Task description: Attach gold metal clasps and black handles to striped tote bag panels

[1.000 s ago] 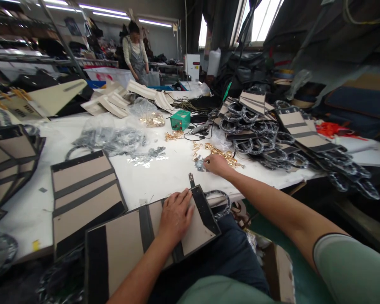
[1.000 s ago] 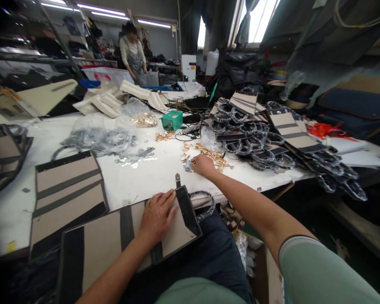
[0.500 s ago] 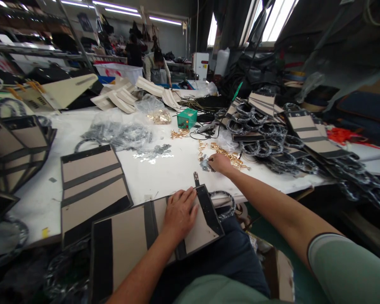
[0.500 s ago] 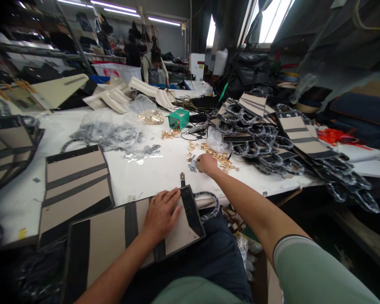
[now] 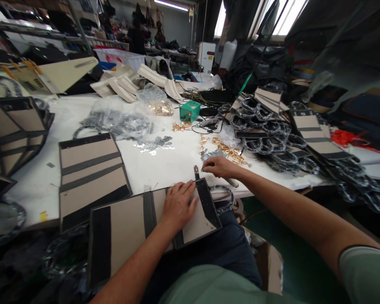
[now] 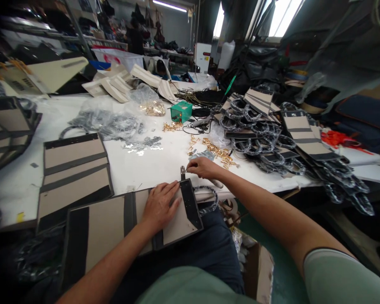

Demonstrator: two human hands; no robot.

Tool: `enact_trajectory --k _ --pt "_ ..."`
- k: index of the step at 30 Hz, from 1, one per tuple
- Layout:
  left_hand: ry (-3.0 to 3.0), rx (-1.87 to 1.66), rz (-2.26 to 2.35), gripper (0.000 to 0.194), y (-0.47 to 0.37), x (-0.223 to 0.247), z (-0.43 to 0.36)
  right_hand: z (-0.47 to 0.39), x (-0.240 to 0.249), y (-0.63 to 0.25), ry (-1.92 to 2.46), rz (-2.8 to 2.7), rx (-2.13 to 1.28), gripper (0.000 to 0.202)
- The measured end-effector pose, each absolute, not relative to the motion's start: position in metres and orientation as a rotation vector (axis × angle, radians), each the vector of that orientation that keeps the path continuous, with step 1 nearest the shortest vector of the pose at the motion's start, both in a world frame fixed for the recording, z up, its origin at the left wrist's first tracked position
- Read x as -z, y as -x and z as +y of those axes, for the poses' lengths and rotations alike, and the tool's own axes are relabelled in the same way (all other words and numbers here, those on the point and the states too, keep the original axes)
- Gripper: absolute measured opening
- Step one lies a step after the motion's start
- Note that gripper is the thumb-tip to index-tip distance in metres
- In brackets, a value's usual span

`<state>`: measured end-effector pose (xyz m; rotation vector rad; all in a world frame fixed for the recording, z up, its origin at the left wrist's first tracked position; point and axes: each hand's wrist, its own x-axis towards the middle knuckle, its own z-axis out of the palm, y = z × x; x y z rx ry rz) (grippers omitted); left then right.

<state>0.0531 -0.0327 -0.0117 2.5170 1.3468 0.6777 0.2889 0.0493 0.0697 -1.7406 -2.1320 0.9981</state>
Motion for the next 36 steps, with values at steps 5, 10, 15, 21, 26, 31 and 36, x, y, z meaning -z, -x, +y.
enact_trajectory --k 5,10,15,21,26,31,36 --pt "-2.492 -0.7 1.326 0.049 -0.053 0.012 -0.031 0.026 -0.057 -0.266 1.533 -2.214 -1.132 0.018" --pt "-2.449 -0.716 1.344 0.044 -0.056 0.009 -0.03 0.026 -0.047 -0.26 1.624 -2.257 -0.986 0.016" --pt "-2.395 -0.776 1.391 0.038 -0.062 0.009 -0.027 0.024 -0.047 -0.265 1.604 -2.281 -0.957 0.016" --pt "-2.367 -0.827 1.427 0.032 -0.065 0.01 -0.026 0.024 -0.045 -0.263 1.64 -2.259 -0.945 0.013" --pt "-2.335 -0.876 1.435 0.027 -0.069 0.008 -0.023 0.021 -0.046 -0.259 1.764 -2.231 -0.818 0.012" --pt "-2.305 -0.898 1.49 0.022 -0.073 0.006 -0.019 0.016 -0.038 -0.262 1.768 -2.268 -0.642 0.009" --pt "-2.276 -0.883 1.489 0.017 -0.074 0.005 -0.015 0.017 -0.042 -0.268 1.655 -2.176 -0.815 0.01"
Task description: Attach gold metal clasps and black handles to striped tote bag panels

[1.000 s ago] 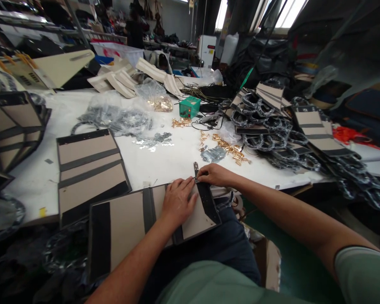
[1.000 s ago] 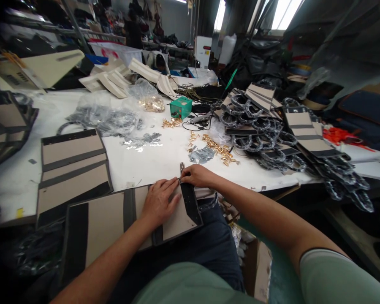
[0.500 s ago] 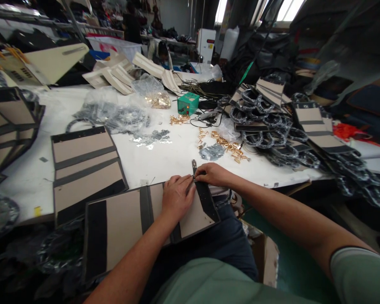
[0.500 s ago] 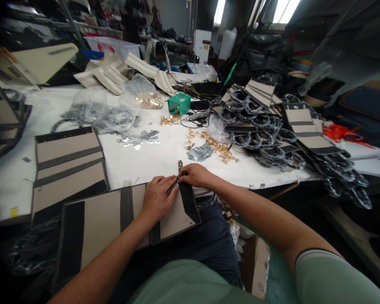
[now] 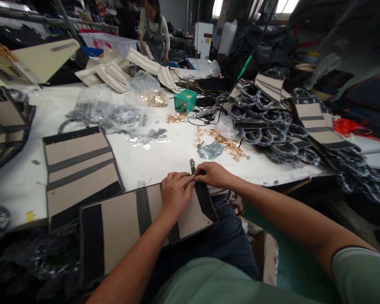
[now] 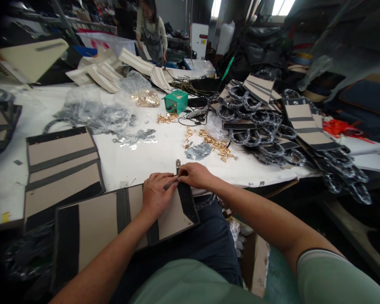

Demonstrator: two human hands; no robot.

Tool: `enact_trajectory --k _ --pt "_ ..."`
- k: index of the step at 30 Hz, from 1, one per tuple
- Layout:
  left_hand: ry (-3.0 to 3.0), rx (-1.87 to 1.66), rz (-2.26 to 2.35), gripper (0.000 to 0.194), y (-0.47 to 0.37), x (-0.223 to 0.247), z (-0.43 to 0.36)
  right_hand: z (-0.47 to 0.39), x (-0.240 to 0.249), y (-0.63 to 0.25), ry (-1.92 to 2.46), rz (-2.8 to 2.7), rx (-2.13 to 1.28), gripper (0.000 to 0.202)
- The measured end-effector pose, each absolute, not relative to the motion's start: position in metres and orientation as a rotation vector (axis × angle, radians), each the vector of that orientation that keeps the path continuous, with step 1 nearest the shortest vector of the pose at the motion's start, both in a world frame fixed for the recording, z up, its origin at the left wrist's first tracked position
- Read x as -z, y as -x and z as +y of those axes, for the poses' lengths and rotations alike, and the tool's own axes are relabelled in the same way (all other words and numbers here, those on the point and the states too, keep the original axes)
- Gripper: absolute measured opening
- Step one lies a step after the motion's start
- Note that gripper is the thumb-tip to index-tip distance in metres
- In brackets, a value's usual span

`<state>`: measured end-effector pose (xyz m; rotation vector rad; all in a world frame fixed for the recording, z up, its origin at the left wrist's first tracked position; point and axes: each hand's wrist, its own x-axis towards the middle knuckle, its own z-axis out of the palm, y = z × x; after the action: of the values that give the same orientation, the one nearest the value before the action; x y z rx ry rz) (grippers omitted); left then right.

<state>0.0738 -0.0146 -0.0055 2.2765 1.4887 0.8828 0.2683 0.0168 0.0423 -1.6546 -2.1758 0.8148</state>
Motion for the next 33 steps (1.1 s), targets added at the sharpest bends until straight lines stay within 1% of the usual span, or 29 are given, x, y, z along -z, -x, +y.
enact_trajectory --k 2,5,8,12,17,23,28,31,33 --pt "-2.274 -0.846 1.479 0.015 -0.073 0.005 -0.012 0.016 -0.054 -0.272 1.604 -2.002 -0.886 0.012" --pt "-2.295 -0.804 1.443 0.015 -0.071 0.003 -0.009 0.013 -0.078 -0.275 1.493 -1.622 -0.848 0.018" --pt "-2.3 -0.781 1.447 0.015 -0.071 0.001 -0.007 0.01 -0.092 -0.27 1.252 -1.293 -0.854 0.025" --pt "-2.287 -0.75 1.468 0.014 -0.071 -0.001 -0.006 0.015 -0.081 -0.252 0.927 -1.025 -0.888 0.03" --pt "-2.267 -0.745 1.459 0.015 -0.071 0.0 -0.006 0.027 -0.055 -0.246 0.882 -0.821 -0.902 0.04" --pt "-2.241 -0.717 1.462 0.015 -0.072 -0.001 -0.004 0.027 -0.052 -0.247 0.891 -0.865 -0.924 0.041" --pt "-2.244 -0.692 1.481 0.015 -0.073 -0.003 -0.003 0.017 -0.06 -0.226 1.075 -1.237 -0.813 0.042" --pt "-2.24 -0.686 1.474 0.014 -0.071 -0.003 0.001 0.011 -0.065 -0.218 1.076 -1.439 -0.727 0.039" --pt "-2.231 -0.658 1.435 0.019 -0.067 -0.004 0.006 0.008 -0.067 -0.217 1.045 -1.477 -0.72 0.039"
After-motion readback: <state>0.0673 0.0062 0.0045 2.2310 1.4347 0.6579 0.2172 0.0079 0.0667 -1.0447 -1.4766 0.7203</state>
